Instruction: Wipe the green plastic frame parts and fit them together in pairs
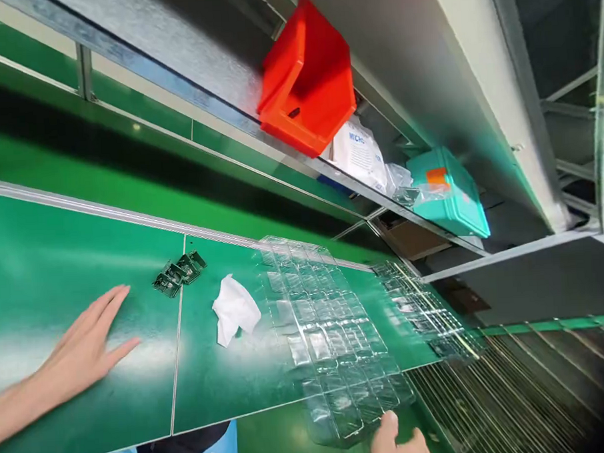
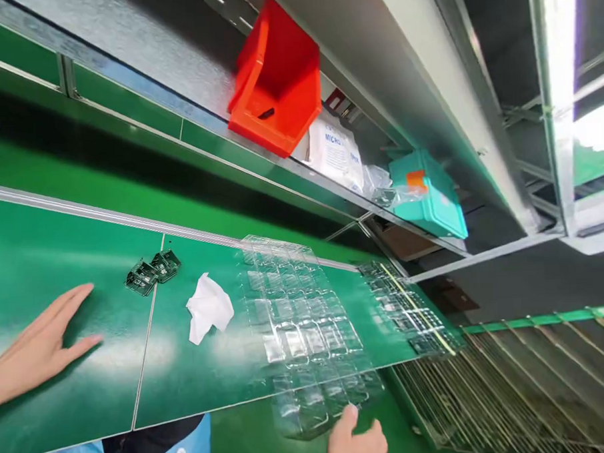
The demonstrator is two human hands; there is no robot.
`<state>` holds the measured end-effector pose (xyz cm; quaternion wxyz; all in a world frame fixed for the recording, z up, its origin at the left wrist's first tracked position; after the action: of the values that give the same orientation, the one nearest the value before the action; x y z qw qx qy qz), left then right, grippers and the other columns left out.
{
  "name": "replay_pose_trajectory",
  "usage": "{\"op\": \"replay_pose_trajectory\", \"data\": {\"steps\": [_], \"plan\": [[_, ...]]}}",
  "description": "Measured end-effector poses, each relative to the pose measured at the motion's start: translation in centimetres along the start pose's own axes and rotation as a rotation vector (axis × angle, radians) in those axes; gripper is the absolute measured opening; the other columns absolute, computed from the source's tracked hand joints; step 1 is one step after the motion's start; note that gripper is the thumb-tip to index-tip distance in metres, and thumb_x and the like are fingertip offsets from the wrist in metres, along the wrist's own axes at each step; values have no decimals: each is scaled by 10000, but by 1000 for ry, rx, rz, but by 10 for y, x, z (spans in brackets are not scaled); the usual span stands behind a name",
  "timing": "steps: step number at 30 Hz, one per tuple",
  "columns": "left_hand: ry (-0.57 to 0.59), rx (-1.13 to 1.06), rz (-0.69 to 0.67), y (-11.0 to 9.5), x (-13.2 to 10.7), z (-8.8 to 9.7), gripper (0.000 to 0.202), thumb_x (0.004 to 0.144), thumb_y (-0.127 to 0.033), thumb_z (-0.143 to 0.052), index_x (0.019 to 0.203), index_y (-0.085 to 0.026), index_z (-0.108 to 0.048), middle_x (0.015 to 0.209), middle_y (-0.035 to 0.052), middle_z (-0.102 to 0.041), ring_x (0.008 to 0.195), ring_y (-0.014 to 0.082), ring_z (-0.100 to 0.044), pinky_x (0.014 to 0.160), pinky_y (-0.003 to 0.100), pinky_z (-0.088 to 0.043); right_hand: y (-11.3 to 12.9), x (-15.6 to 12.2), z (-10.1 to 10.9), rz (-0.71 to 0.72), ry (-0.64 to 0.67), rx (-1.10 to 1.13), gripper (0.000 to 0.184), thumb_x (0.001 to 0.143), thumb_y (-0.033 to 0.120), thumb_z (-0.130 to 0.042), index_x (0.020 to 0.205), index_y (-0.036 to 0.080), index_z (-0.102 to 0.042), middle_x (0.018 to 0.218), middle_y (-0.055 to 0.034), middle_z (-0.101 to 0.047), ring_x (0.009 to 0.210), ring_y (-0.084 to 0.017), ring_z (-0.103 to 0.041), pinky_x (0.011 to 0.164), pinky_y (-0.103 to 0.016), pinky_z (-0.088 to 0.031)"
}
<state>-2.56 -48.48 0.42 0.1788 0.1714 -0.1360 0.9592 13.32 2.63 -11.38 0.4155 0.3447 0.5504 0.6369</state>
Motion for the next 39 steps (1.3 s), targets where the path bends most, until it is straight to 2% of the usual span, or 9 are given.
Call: {"op": "replay_pose_trajectory", "data": {"steps": [3,6,9,12,17,22,25,29,39], "plan": [[45,-101,81,-27,57,-15,850,814,-629,-535,1481,-154,-307,1543,201,-328,1361,411,-412,1079,589,-409,62,-27,-62,182,192,-114,807,822,590,-527,1476,168,-317,1489,-272,-325,1441,-389,-298,1151,-624,-292],[87,-202,148,-39,94,-33,799,792,-577,-564,1431,-138,-369,1509,221,-353,1339,429,-422,1061,610,-401,124,-65,-185,430,631,-107,664,890,381,-503,1506,223,-312,1556,-127,-318,1395,-252,-419,1171,-442,-373],[143,-266,85,-41,107,-42,677,810,-461,-519,1383,-113,-428,1398,214,-483,1242,379,-529,1038,566,-442,162,-104,-296,622,1001,-115,763,753,138,-580,1489,190,-386,1612,-80,-211,1478,-242,-264,1216,-418,-294],[232,-343,-53,-38,96,-34,622,760,-325,-511,1349,-125,-502,1343,157,-561,1217,291,-569,1077,428,-453,167,-134,-350,696,1259,-131,776,685,71,-621,1440,159,-464,1553,-117,-344,1440,-265,-347,1199,-445,-321],[337,-468,-96,-18,46,-8,679,775,-194,-501,1449,-172,-417,1416,132,-525,1265,248,-549,1102,375,-431,138,-169,-331,693,1398,-48,624,850,239,-591,1451,180,-435,1370,-129,-549,1190,-222,-591,1001,-401,-531],[254,-669,102,3,-3,5,745,889,-287,-547,1545,-275,-193,1506,105,-436,1399,253,-409,1175,424,-327,106,-204,-288,618,1358,96,575,867,329,-636,1386,202,-426,1444,-151,-457,1304,-252,-502,1031,-432,-502],[130,-785,249,7,-12,7,579,932,-357,-525,1481,-280,-358,1450,96,-508,1381,251,-431,1175,421,-323,98,-226,-273,559,1332,239,556,833,302,-691,1319,219,-435,1466,-143,-451,1387,-266,-424,1144,-488,-398],[-63,-824,406,7,-8,9,271,878,-365,-613,1094,-214,-676,1147,82,-706,1207,256,-584,1199,451,-271,90,-244,-271,459,1358,323,585,803,257,-702,1329,252,-447,1347,-96,-569,1280,-242,-540,1119,-469,-435],[-209,-844,504,4,-19,17,95,811,-297,-685,835,-209,-710,895,36,-741,1066,245,-664,1156,460,-367,86,-256,-262,453,1406,306,622,864,264,-630,1449,240,-420,1420,-84,-523,1318,-259,-511,1123,-451,-453]]}}
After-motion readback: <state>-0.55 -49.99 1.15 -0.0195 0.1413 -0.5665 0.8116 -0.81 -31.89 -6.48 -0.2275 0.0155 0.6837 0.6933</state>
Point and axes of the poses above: each hand's wrist, its own x-axis towards the middle knuckle, its own z-axis out of the back of the hand, y = z × x, the point moved 8 cm from there along x, towards the middle knuckle
